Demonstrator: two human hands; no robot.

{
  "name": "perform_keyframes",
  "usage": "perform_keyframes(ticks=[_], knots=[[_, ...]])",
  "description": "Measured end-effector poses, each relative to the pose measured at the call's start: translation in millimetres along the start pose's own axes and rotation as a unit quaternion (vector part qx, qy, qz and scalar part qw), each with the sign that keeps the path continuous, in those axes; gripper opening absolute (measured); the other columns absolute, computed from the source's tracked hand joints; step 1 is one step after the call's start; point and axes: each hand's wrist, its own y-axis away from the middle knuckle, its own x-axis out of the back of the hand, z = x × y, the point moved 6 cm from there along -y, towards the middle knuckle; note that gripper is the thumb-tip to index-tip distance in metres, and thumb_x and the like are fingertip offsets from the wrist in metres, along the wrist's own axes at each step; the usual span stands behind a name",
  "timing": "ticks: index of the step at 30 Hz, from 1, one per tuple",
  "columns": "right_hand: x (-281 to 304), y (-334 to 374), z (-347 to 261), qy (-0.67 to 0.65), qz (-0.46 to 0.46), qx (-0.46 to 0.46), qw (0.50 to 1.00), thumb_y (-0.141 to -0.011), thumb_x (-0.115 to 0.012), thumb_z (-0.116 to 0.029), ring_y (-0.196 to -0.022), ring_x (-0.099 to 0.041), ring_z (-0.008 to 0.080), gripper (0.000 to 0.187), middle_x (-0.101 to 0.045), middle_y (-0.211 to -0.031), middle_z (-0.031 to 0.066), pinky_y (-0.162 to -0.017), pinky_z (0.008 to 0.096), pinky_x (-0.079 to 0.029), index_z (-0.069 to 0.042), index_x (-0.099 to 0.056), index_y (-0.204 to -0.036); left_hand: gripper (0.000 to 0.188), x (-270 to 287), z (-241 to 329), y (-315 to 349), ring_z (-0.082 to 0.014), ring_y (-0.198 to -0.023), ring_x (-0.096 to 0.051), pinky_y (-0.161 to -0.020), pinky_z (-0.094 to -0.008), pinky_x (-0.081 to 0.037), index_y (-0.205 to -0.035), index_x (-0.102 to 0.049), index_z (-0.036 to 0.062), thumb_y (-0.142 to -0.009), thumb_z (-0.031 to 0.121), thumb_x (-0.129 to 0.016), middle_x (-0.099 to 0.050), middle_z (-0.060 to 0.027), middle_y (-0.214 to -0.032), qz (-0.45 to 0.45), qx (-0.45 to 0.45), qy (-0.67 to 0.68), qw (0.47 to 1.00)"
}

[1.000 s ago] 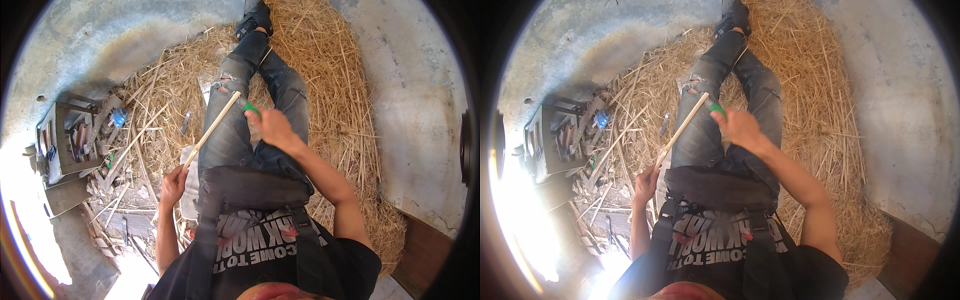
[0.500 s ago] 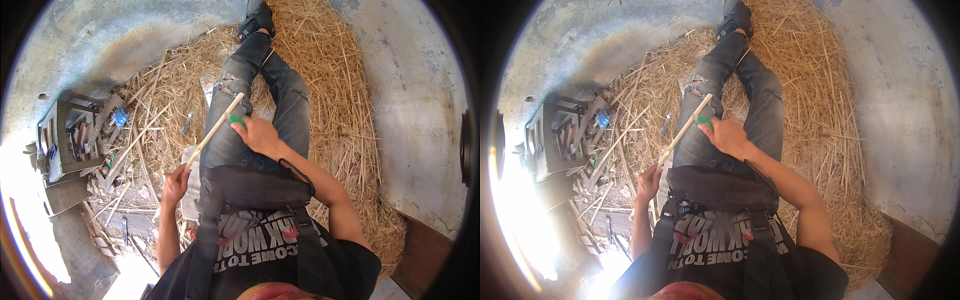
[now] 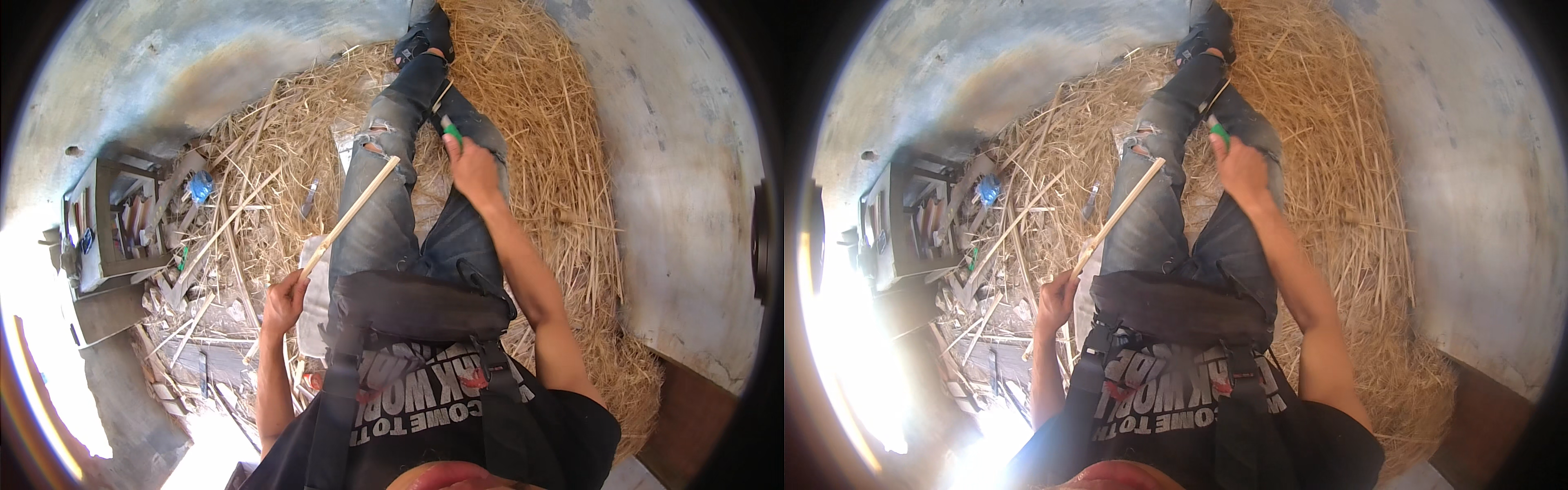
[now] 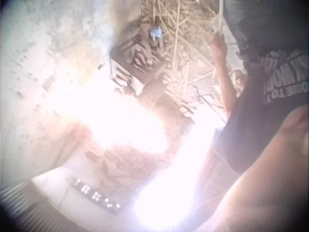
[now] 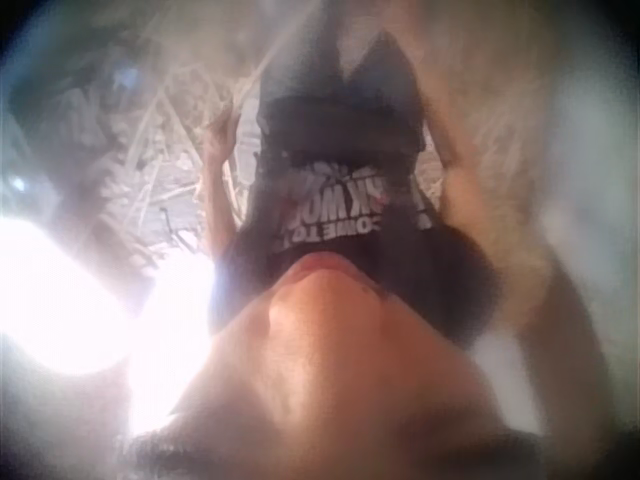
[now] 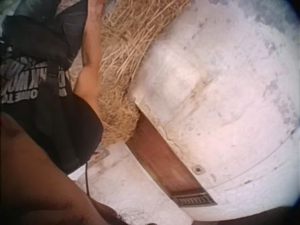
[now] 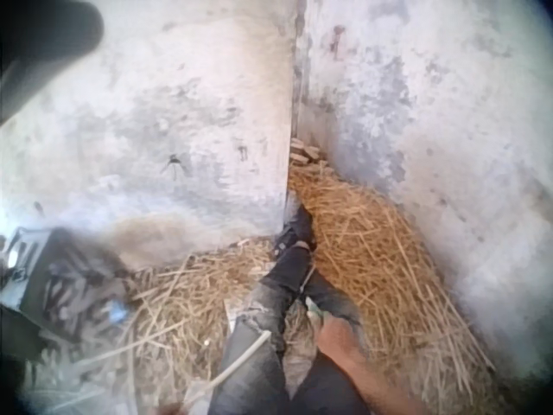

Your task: The person sits on a pile of straw and uses a utility knife to whittle a piece of wood, repeatedly scraping the blade along its length to remove thin shavings.

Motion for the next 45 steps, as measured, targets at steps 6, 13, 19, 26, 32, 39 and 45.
perform_keyframes(ticks=[6,13,19,26,32,39,45], knots=[[-22,83,-77,-0.031,-0.16,0.191,0.968,-0.105,-0.039,-0.065,-0.08,-0.07,0.0486,0.072,-0.069,-0.079,0.0302,-0.073,0.0589,-0.054,0.0,-0.068,-0.102,0.025,-23,-3,-11,-0.0084,-0.057,-0.042,-0.051,-0.0315,-0.037,-0.117,-0.072,-0.003,-0.104,0.018,-0.065,-0.049,-0.0047,-0.061,-0.009,0.001,0.05,0.999],[-15,27,-19,-0.087,-0.033,0.043,0.995,-0.105,-0.044,-0.062,-0.08,-0.07,0.048,0.067,-0.07,-0.081,0.0279,-0.074,0.0576,-0.054,-0.001,-0.071,-0.106,0.026,-17,12,-19,-0.0059,-0.059,-0.038,-0.052,-0.0285,-0.033,-0.118,-0.072,-0.0029,-0.107,0.018,-0.062,-0.044,0.0031,-0.062,-0.066,0.023,0.087,0.994],[-6,67,-57,-0.148,-0.117,0.098,0.977,-0.106,-0.045,-0.06,-0.08,-0.07,0.0466,0.065,-0.07,-0.079,0.0253,-0.073,0.0555,-0.053,-0.001,-0.072,-0.101,0.033,-32,13,-34,-0.0034,-0.05,-0.035,-0.046,-0.0256,-0.028,-0.115,-0.072,-0.0006,-0.111,0.027,-0.054,-0.042,0.0062,-0.06,-0.152,0.083,0.182,0.968],[-53,113,-88,-0.088,-0.22,0.146,0.96,-0.106,-0.043,-0.061,-0.075,-0.069,0.0471,0.069,-0.069,-0.073,0.0241,-0.072,0.0568,-0.053,0.001,-0.069,-0.09,0.035,-40,29,-43,-0.0029,-0.045,-0.027,-0.042,-0.0237,-0.019,-0.11,-0.067,0.0018,-0.112,0.033,-0.051,-0.032,0.0085,-0.059,-0.208,0.225,0.331,0.893],[-54,117,-96,-0.084,-0.212,0.157,0.961,-0.106,-0.043,-0.06,-0.072,-0.069,0.0465,0.069,-0.068,-0.069,0.023,-0.069,0.0566,-0.053,0.002,-0.069,-0.089,0.036,-48,45,-47,-0.0036,-0.046,-0.025,-0.042,-0.0236,-0.018,-0.107,-0.066,0.0021,-0.113,0.034,-0.05,-0.031,0.0085,-0.06,-0.213,0.223,0.328,0.893],[-49,95,-80,-0.032,-0.161,0.102,0.981,-0.107,-0.042,-0.06,-0.082,-0.07,0.0478,0.069,-0.07,-0.08,0.0277,-0.073,0.0561,-0.055,0.002,-0.07,-0.092,0.036,-32,38,-34,-0.0036,-0.045,-0.028,-0.042,-0.0237,-0.02,-0.107,-0.067,0.0019,-0.112,0.033,-0.051,-0.032,0.0084,-0.059,-0.219,0.241,0.291,0.9],[7,22,12,-0.073,-0.002,-0.026,0.997,-0.107,-0.041,-0.061,-0.089,-0.07,0.0462,0.069,-0.072,-0.086,0.0274,-0.077,0.0541,-0.054,0.0,-0.073,-0.102,0.035,7,-15,26,-0.0035,-0.044,-0.03,-0.04,-0.0247,-0.022,-0.113,-0.068,0.0005,-0.111,0.033,-0.054,-0.033,0.0093,-0.058,-0.265,0.208,0.292,0.895]])
